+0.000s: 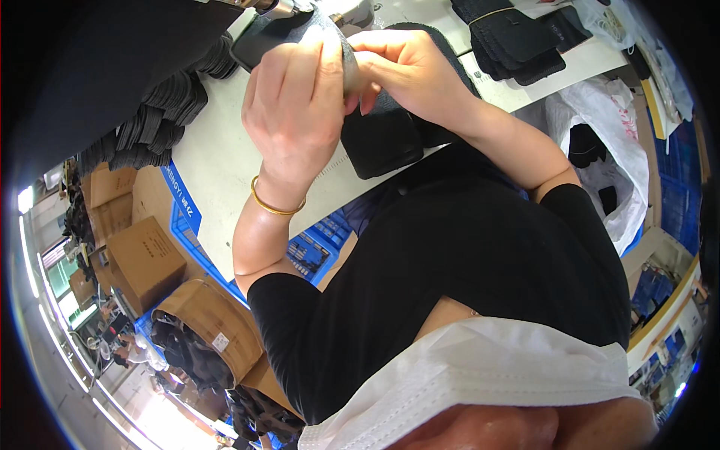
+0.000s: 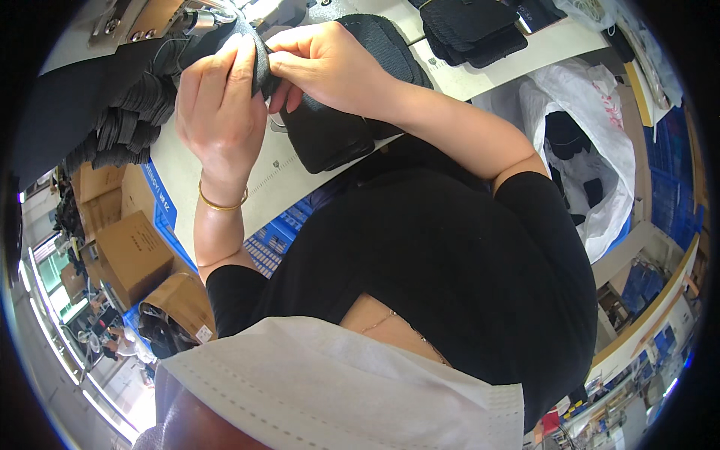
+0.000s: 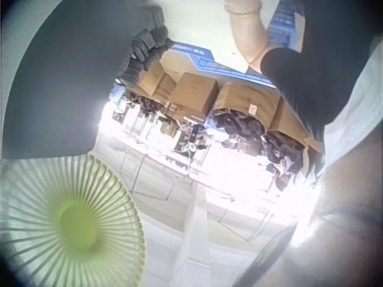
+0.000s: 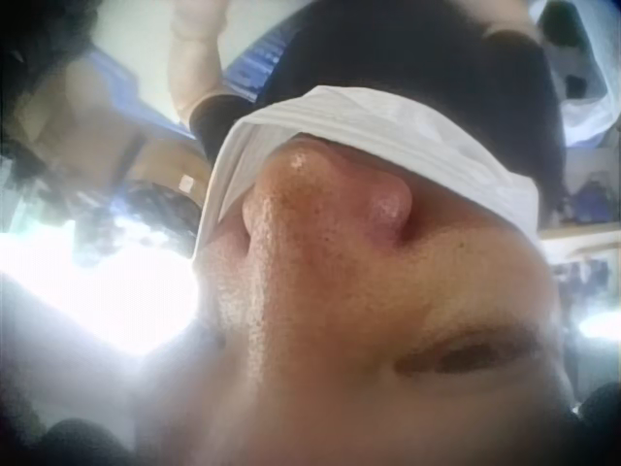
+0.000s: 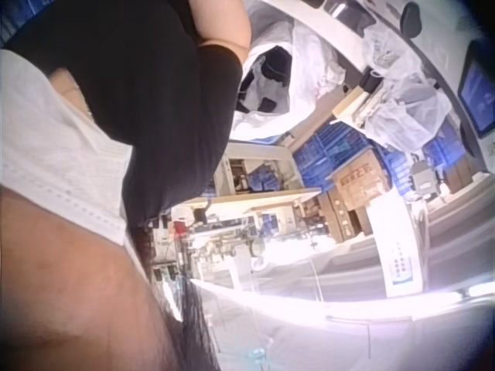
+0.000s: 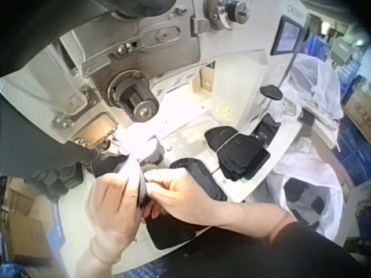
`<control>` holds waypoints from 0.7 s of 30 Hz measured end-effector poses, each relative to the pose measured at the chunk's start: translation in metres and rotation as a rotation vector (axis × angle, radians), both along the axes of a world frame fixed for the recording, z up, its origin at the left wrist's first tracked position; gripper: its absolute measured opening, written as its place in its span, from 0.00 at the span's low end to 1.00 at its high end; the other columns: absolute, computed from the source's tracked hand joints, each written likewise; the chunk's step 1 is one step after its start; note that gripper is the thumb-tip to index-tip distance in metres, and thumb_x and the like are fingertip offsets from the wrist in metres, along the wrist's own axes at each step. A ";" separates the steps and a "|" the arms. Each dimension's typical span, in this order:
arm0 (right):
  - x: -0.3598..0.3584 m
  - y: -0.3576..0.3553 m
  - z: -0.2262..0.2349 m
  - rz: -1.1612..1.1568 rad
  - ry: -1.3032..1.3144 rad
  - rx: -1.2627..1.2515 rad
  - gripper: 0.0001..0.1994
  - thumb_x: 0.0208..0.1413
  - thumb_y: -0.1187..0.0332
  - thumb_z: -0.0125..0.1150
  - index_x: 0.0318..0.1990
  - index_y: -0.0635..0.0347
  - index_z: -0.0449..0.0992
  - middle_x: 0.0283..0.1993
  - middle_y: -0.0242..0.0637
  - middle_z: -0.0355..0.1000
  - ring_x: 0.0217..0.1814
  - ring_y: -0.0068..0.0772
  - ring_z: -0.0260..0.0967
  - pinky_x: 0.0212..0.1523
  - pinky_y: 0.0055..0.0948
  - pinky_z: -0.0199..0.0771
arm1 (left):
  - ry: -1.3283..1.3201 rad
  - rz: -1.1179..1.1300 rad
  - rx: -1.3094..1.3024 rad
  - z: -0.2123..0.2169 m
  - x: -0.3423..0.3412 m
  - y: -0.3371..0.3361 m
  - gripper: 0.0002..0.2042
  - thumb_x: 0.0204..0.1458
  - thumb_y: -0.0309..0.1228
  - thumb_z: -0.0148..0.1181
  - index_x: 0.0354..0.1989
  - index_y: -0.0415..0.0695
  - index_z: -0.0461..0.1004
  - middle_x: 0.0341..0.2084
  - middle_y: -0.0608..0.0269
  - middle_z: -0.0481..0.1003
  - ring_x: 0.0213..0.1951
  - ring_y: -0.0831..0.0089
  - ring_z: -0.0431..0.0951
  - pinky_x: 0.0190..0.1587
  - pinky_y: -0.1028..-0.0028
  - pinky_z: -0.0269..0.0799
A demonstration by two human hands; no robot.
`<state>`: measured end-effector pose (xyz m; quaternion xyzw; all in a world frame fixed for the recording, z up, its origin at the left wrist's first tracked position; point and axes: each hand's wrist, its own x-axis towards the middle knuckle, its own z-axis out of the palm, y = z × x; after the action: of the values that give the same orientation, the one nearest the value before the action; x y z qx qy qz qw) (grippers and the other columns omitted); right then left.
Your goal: The person aligns and feeds fabric pieces through a sewing machine to sew them together, threads a bobbin and the sewing machine, and sews additional fabric pieces.
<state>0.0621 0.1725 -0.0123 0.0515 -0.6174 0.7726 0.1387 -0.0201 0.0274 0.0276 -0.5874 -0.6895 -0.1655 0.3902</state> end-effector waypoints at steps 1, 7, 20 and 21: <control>-0.002 0.001 0.000 -0.002 -0.001 0.012 0.10 0.65 0.71 0.51 0.40 0.68 0.78 0.28 0.36 0.77 0.29 0.24 0.79 0.30 0.20 0.77 | 0.042 -0.019 0.013 -0.001 -0.006 0.002 0.22 0.27 0.22 0.61 0.38 0.37 0.80 0.35 0.60 0.77 0.36 0.64 0.77 0.36 0.69 0.76; -0.007 0.003 0.003 -0.026 -0.012 0.035 0.10 0.65 0.71 0.51 0.38 0.67 0.78 0.28 0.36 0.78 0.28 0.25 0.79 0.29 0.20 0.77 | 0.087 -0.025 0.014 -0.003 -0.019 0.006 0.23 0.25 0.28 0.61 0.38 0.38 0.78 0.35 0.61 0.76 0.37 0.65 0.77 0.35 0.70 0.75; 0.027 0.043 -0.043 -0.704 0.043 1.145 0.27 0.52 0.53 0.69 0.55 0.60 0.73 0.47 0.40 0.71 0.51 0.39 0.71 0.52 0.39 0.70 | -0.958 -0.137 0.790 -0.029 -0.019 -0.014 0.19 0.59 0.33 0.62 0.54 0.36 0.68 0.44 0.62 0.76 0.47 0.71 0.73 0.51 0.69 0.69; 0.037 0.048 -0.055 -0.694 -0.044 1.182 0.32 0.49 0.52 0.70 0.57 0.61 0.70 0.51 0.41 0.68 0.55 0.43 0.66 0.56 0.41 0.66 | -1.467 -0.278 0.774 -0.024 -0.027 -0.017 0.18 0.59 0.33 0.61 0.54 0.36 0.69 0.44 0.64 0.76 0.46 0.71 0.74 0.50 0.69 0.70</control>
<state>0.0987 0.2200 -0.0671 -0.0977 -0.9189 0.2175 0.3142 -0.0475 0.0102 0.0036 -0.2353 -0.5843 -0.7766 -0.0069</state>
